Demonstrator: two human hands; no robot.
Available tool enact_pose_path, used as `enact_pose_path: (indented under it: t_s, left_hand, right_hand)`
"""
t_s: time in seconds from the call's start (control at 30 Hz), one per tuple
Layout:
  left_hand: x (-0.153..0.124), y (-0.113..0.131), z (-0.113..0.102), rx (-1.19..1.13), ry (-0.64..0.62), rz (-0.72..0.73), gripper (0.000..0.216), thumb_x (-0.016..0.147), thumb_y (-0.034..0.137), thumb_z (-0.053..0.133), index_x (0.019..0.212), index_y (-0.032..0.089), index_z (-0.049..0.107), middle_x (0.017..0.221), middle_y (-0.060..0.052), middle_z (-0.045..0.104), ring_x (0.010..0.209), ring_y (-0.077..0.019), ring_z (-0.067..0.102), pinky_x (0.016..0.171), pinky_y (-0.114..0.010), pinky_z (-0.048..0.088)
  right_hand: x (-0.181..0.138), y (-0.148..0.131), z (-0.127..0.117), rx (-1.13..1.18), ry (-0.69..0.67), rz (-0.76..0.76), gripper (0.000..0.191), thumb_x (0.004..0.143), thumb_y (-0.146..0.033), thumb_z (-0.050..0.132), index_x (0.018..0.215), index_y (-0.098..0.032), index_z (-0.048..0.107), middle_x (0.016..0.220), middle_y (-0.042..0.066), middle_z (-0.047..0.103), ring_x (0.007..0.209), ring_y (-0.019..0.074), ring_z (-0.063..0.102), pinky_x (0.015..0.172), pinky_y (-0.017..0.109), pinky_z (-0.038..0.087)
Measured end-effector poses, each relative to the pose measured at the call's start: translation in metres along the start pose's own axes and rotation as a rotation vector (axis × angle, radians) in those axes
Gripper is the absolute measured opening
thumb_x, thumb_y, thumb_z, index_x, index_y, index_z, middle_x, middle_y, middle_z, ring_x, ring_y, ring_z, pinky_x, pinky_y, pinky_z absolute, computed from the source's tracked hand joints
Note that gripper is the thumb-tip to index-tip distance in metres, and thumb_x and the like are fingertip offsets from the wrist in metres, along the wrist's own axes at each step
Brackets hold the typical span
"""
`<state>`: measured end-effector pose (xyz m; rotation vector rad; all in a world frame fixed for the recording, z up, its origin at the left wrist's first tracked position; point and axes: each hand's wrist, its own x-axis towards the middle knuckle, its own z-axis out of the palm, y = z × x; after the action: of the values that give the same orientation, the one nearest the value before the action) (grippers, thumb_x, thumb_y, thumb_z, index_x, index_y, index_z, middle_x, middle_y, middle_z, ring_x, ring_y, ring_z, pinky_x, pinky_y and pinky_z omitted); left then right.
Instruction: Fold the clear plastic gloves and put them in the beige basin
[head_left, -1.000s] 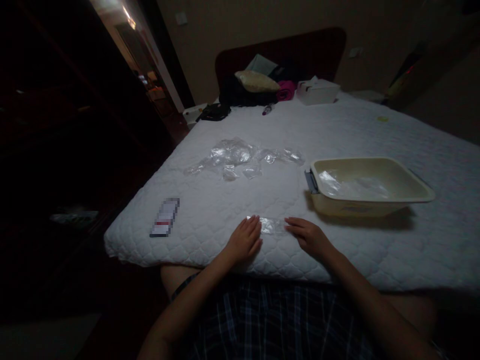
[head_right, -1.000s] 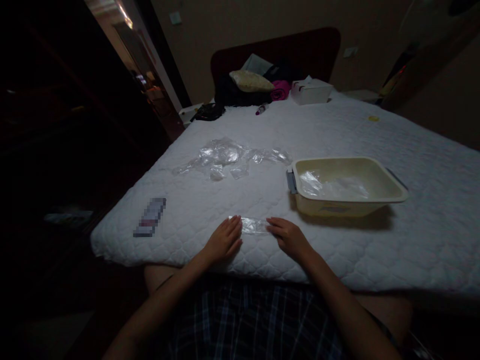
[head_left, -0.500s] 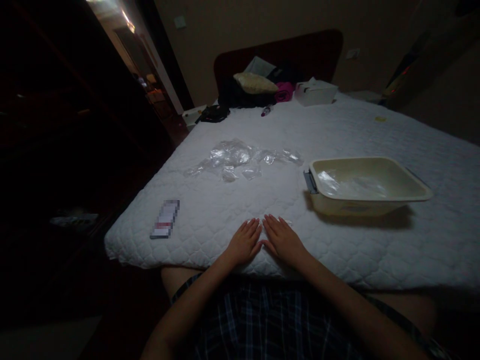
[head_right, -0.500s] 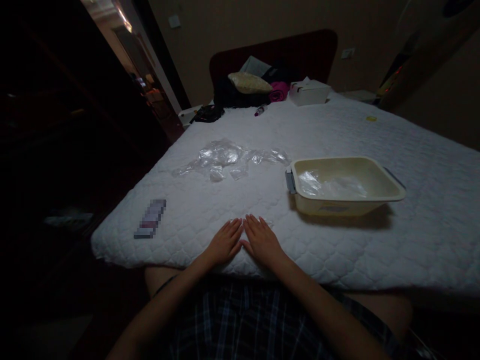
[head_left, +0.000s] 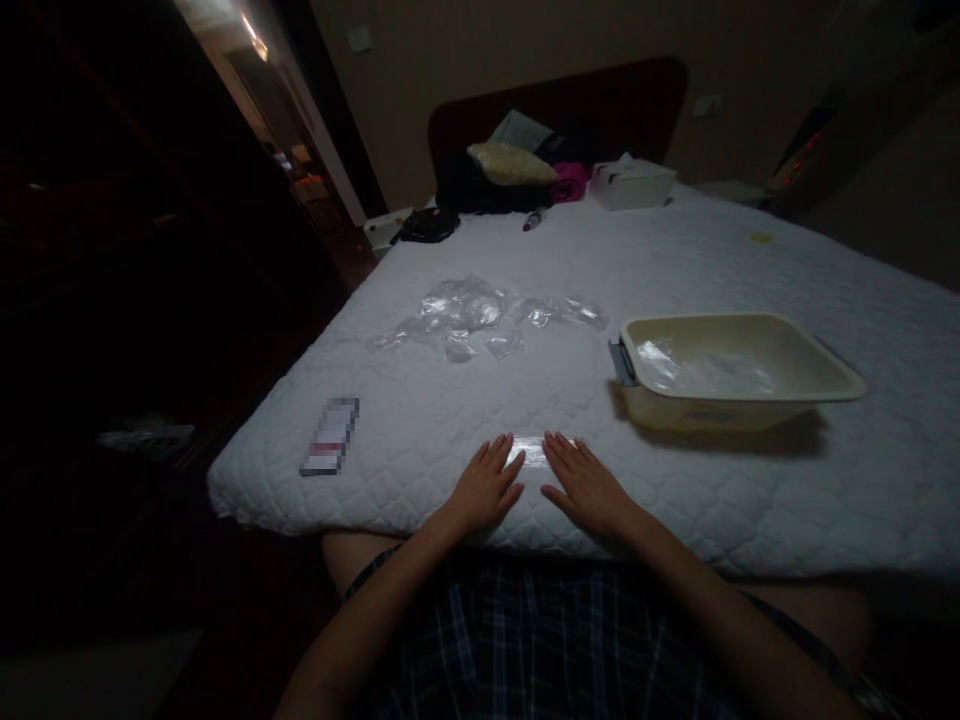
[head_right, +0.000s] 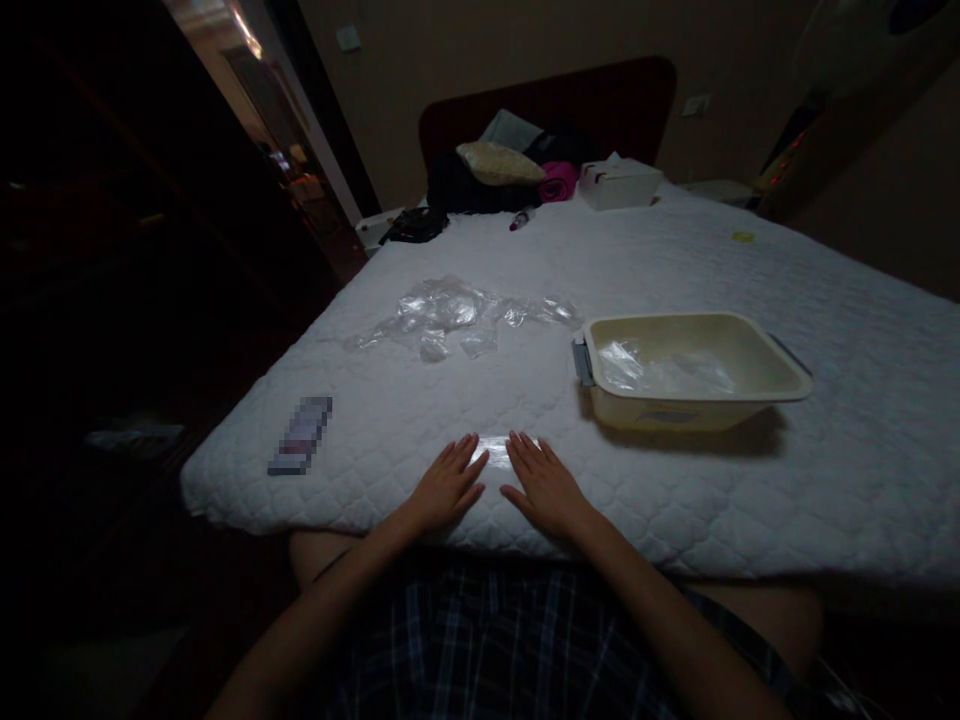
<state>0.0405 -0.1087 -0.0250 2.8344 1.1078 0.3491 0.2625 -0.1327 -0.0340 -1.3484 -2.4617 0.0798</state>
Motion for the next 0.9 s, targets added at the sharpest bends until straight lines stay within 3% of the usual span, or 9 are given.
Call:
enact_pose_path:
  t_s: [0.5, 0.67, 0.9]
  left_hand:
    - [-0.01, -0.004, 0.001, 0.064, 0.006, -0.028, 0.058, 0.086, 0.043, 0.033, 0.135, 0.012, 0.024, 0.142, -0.014, 0.021, 0.133, -0.0253, 0.005, 0.106, -0.045, 0.018]
    - [-0.023, -0.01, -0.002, 0.096, -0.026, -0.013, 0.057, 0.087, 0.043, 0.03, 0.135, 0.011, 0.024, 0.141, -0.015, 0.024, 0.132, -0.0229, 0.016, 0.106, -0.042, 0.018]
    - [-0.027, -0.009, -0.005, 0.15, -0.016, -0.037, 0.058, 0.087, 0.044, 0.031, 0.134, 0.012, 0.025, 0.141, -0.013, 0.026, 0.132, -0.0242, 0.015, 0.106, -0.043, 0.019]
  right_hand:
    - [-0.007, 0.012, -0.005, -0.045, -0.045, 0.079, 0.063, 0.085, -0.051, 0.03, 0.134, -0.012, 0.03, 0.139, 0.014, 0.029, 0.13, 0.0242, 0.022, 0.105, 0.044, 0.02]
    - [-0.007, 0.013, -0.004, -0.054, -0.046, 0.079, 0.062, 0.085, -0.051, 0.03, 0.134, -0.012, 0.03, 0.139, 0.014, 0.029, 0.13, 0.0241, 0.022, 0.106, 0.044, 0.019]
    - [-0.007, 0.012, -0.005, -0.083, -0.061, 0.054, 0.063, 0.087, -0.051, 0.026, 0.135, -0.011, 0.028, 0.14, 0.014, 0.027, 0.131, 0.0227, 0.02, 0.106, 0.044, 0.017]
